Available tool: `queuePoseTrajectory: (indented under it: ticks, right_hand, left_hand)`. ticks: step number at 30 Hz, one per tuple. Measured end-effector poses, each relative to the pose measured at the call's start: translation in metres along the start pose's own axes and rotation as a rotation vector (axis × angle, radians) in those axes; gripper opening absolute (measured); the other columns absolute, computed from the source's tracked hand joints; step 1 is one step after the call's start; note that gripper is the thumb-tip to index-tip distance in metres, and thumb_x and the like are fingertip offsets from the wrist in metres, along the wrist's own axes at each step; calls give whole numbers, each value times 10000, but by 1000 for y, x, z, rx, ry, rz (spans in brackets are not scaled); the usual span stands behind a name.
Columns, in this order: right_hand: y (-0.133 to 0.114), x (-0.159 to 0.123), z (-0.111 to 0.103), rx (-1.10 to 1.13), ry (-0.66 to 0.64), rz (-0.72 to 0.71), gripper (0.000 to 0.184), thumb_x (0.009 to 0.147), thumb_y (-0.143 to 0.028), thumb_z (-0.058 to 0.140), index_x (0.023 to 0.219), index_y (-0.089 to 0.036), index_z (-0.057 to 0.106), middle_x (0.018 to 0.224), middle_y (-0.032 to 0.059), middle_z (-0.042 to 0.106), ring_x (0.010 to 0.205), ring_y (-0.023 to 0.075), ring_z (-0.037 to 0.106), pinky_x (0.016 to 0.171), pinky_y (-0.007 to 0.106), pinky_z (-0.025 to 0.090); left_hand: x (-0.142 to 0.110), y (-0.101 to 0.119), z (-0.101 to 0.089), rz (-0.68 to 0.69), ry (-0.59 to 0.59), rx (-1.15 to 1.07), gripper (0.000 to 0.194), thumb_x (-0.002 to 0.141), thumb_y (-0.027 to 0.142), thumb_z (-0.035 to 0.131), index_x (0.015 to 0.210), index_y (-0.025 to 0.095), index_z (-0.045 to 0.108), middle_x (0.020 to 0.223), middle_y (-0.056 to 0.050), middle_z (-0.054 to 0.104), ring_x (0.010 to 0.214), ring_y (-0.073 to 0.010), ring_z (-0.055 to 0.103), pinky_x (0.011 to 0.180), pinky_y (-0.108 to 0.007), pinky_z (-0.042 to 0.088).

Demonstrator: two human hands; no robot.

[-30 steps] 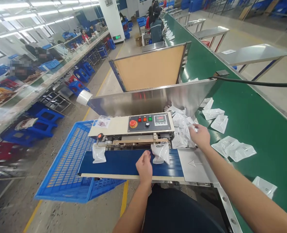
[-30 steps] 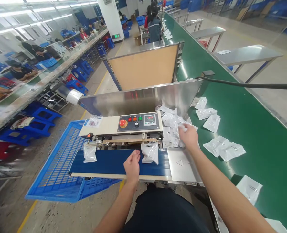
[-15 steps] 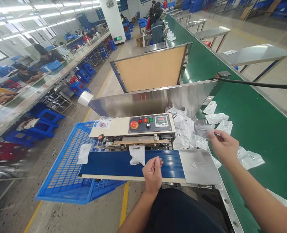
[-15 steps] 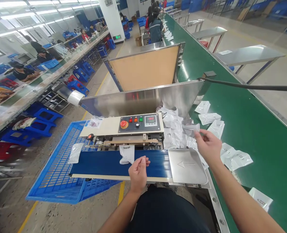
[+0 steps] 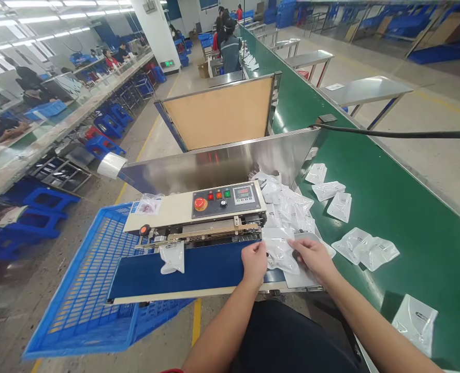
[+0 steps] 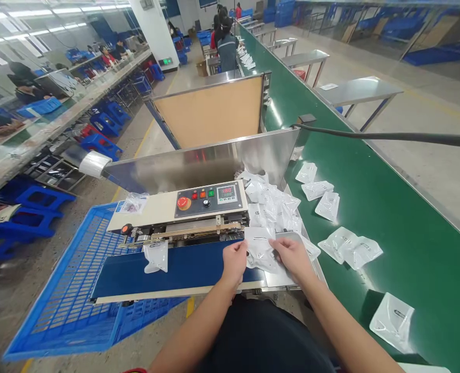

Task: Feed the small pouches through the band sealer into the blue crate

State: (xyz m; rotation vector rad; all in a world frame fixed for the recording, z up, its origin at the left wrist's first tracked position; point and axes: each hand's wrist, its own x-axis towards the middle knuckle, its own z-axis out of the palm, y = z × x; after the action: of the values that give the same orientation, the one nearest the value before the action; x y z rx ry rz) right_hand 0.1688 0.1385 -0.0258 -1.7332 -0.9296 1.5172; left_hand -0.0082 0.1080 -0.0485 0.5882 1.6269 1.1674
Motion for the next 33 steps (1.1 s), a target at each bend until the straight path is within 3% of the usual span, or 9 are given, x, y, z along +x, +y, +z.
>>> queuePoseTrajectory:
  ticks: [6,11,13,16,19,23,27,30,33]
  right_hand:
    - [-18,33,35,-171,-182,-17,513,783,-706,775,813,-195,746,544,15,614,470,149,474,504,293,366]
    - [-48,89,45,-486,194,-326,359,867,-545,687,898,-199,779,905,108,802,821,273,708,762,357,489]
    - [-56,104,50,-597,174,-337,286,862,-481,682,849,-205,760,890,111,800,839,287,713,779,362,480]
    - [-55,105,49,-661,102,-316,243,881,-447,644,817,-226,722,744,72,751,712,262,679,729,353,462]
    - [-43,84,33,-537,101,-436,258,902,-483,629,831,-238,668,988,88,812,676,211,656,745,350,483]
    - [-30,34,10,-320,77,-640,403,949,-600,644,765,-247,577,1255,136,786,853,230,711,790,350,523]
    - [-25,-20,6,-110,-113,-594,444,952,-665,696,812,-249,627,1044,105,795,679,186,665,654,322,536]
    - [-23,-42,6,79,-182,-480,441,945,-674,716,1056,-247,698,776,31,716,610,188,636,605,322,546]
    - [-19,-41,-2,69,-140,-395,534,881,-687,769,1163,-236,726,742,18,702,572,180,594,541,307,506]
  left_hand:
    - [16,-3,-34,17,124,-75,523,841,638,791,785,118,815,667,-48,701,615,-163,593,593,-259,447]
    - [-8,-6,-77,172,392,-168,508,918,600,783,1140,146,830,1101,-143,820,1040,-280,772,913,-357,606]
    - [-26,-6,-90,238,480,-159,528,967,593,737,1251,151,794,1224,-172,803,1150,-294,766,1012,-400,603]
    - [-47,-3,-98,345,427,-34,483,1028,577,657,1174,144,814,1133,-169,822,1073,-294,791,977,-417,635]
    - [-54,3,-89,511,274,110,394,1068,494,620,1085,165,837,1052,-146,830,997,-276,801,922,-403,660]
    - [-44,16,-50,677,117,242,334,1065,430,632,1204,190,819,1195,-156,817,1120,-289,782,1004,-439,648]
    - [-34,31,-9,768,-88,277,346,1068,421,626,1271,203,802,1256,-150,808,1174,-293,762,1060,-432,608]
    - [-35,37,4,737,-161,244,381,1114,401,521,1016,211,837,1013,-108,824,941,-238,764,900,-339,606]
    - [-37,32,3,667,-169,234,443,1102,417,525,813,209,789,810,-64,757,778,-203,692,796,-292,553]
